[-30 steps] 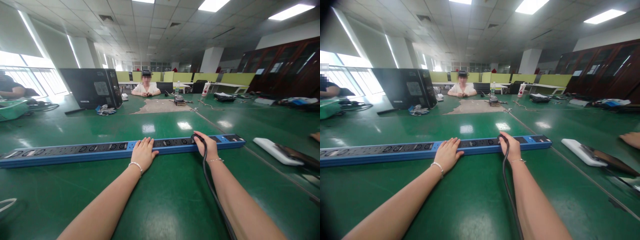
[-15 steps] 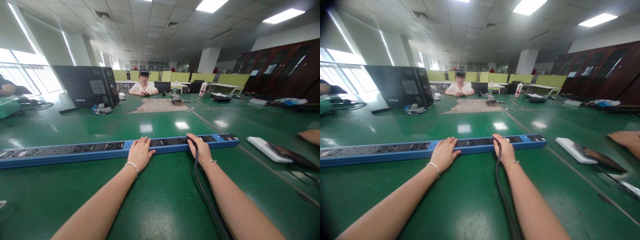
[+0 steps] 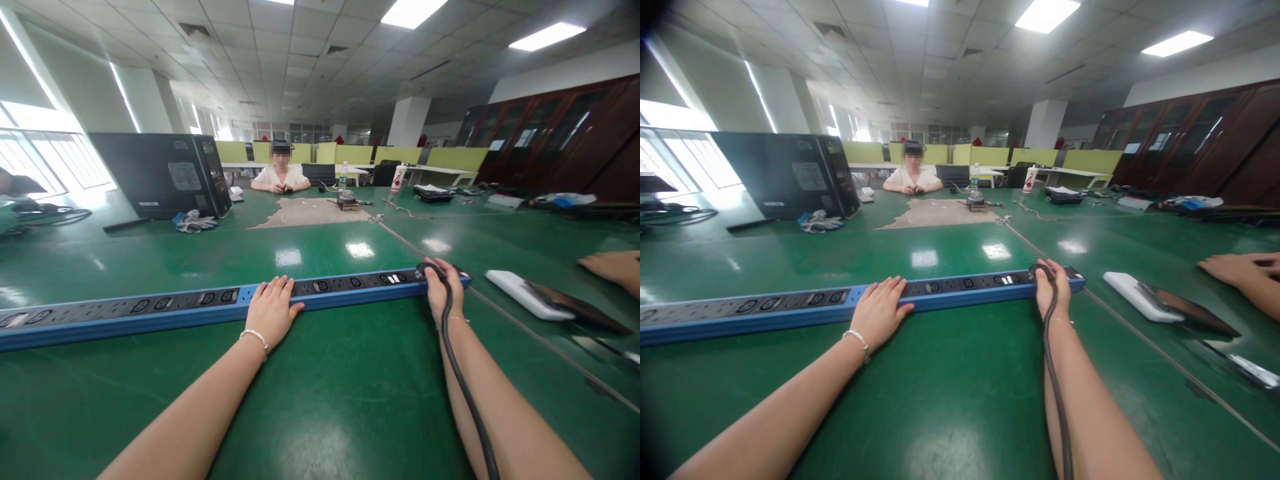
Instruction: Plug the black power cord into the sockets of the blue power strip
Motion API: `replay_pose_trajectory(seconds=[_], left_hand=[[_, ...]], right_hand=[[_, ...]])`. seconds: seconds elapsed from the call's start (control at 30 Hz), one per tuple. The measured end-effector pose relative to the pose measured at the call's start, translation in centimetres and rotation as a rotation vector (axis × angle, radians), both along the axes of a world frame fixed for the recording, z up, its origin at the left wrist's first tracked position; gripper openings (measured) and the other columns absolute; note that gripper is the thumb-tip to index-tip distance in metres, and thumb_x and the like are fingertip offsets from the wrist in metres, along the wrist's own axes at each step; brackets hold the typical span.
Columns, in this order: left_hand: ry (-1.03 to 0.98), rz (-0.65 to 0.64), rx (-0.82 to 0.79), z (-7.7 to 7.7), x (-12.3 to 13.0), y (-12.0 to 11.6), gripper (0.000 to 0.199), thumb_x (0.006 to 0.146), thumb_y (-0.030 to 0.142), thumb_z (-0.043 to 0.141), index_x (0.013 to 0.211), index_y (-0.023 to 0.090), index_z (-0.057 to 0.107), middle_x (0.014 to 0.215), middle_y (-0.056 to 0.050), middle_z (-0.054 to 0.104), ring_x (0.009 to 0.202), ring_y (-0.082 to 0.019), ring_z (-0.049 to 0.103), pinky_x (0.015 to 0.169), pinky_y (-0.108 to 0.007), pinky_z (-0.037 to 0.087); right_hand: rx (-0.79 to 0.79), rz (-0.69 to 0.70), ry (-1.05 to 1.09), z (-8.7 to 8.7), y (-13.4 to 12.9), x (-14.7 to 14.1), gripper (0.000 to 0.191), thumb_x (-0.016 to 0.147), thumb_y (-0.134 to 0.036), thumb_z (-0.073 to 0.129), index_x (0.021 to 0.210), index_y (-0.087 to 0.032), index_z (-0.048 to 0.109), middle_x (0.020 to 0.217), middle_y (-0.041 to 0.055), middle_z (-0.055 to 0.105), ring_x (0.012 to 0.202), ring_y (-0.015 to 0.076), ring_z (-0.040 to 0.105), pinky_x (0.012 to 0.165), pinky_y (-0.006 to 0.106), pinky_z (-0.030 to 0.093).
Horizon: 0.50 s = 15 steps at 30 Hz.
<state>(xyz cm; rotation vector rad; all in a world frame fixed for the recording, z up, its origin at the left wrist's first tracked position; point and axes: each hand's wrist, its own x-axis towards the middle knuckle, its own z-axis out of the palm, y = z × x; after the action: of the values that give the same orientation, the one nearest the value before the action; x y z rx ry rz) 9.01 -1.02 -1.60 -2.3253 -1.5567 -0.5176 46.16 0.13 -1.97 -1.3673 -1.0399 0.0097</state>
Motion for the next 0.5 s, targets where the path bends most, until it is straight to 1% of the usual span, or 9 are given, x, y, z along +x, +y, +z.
replay_pose_trajectory(seconds=[0.1, 0.2, 0.3, 0.4, 0.5], left_hand=[[-0.001, -0.002, 0.004, 0.0, 0.0, 0.0, 0.053, 0.087, 0.046, 0.041, 0.129, 0.015, 0.046, 0.134, -0.012, 0.050, 0.125, -0.025, 0.044, 0.105, -0.042, 0.030], [-0.002, -0.006, 0.007, 0.0, -0.1, 0.0, 0.052, 0.087, 0.045, 0.040, 0.129, 0.015, 0.046, 0.134, -0.012, 0.050, 0.125, -0.025, 0.043, 0.105, -0.042, 0.031], [0.001, -0.005, 0.002, 0.0, -0.1, 0.0, 0.053, 0.086, 0.045, 0.042, 0.129, 0.014, 0.046, 0.134, -0.012, 0.050, 0.125, -0.025, 0.043, 0.105, -0.042, 0.031], [0.001, -0.002, -0.005, 0.1, 0.0, 0.0, 0.053, 0.086, 0.045, 0.043, 0.129, 0.015, 0.047, 0.134, -0.011, 0.050, 0.125, -0.025, 0.044, 0.105, -0.042, 0.031], [0.003, 0.002, -0.007, 0.1, 0.0, 0.0, 0.053, 0.086, 0.045, 0.044, 0.129, 0.015, 0.046, 0.134, -0.011, 0.050, 0.125, -0.025, 0.044, 0.105, -0.042, 0.031]], right_hand=[[-0.107, -0.044, -0.125, -0.2, -0.1, 1.3, 0.036, 0.076, -0.038, 0.053, 0.104, -0.018, 0.064, 0.104, 0.0094, 0.068, 0.098, 0.0241, 0.061, 0.093, 0.044, 0.044], [-0.190, -0.026, -0.236, 0.3, -0.2, 1.7, 0.036, 0.076, -0.039, 0.051, 0.102, -0.019, 0.066, 0.099, 0.0079, 0.069, 0.094, 0.0247, 0.062, 0.092, 0.044, 0.044], [-0.211, 0.017, -0.308, 0.8, -0.2, 1.9, 0.037, 0.075, -0.041, 0.050, 0.101, -0.020, 0.067, 0.099, 0.0073, 0.069, 0.094, 0.0246, 0.062, 0.092, 0.044, 0.044], [-0.200, 0.002, -0.365, 0.9, -0.2, 1.8, 0.039, 0.076, -0.042, 0.048, 0.100, -0.019, 0.068, 0.098, 0.0081, 0.069, 0.092, 0.0246, 0.063, 0.090, 0.043, 0.045], [-0.222, -0.012, -0.411, 0.6, -0.1, 1.5, 0.039, 0.075, -0.041, 0.048, 0.099, -0.019, 0.069, 0.094, 0.0082, 0.070, 0.088, 0.0245, 0.064, 0.086, 0.042, 0.047]])
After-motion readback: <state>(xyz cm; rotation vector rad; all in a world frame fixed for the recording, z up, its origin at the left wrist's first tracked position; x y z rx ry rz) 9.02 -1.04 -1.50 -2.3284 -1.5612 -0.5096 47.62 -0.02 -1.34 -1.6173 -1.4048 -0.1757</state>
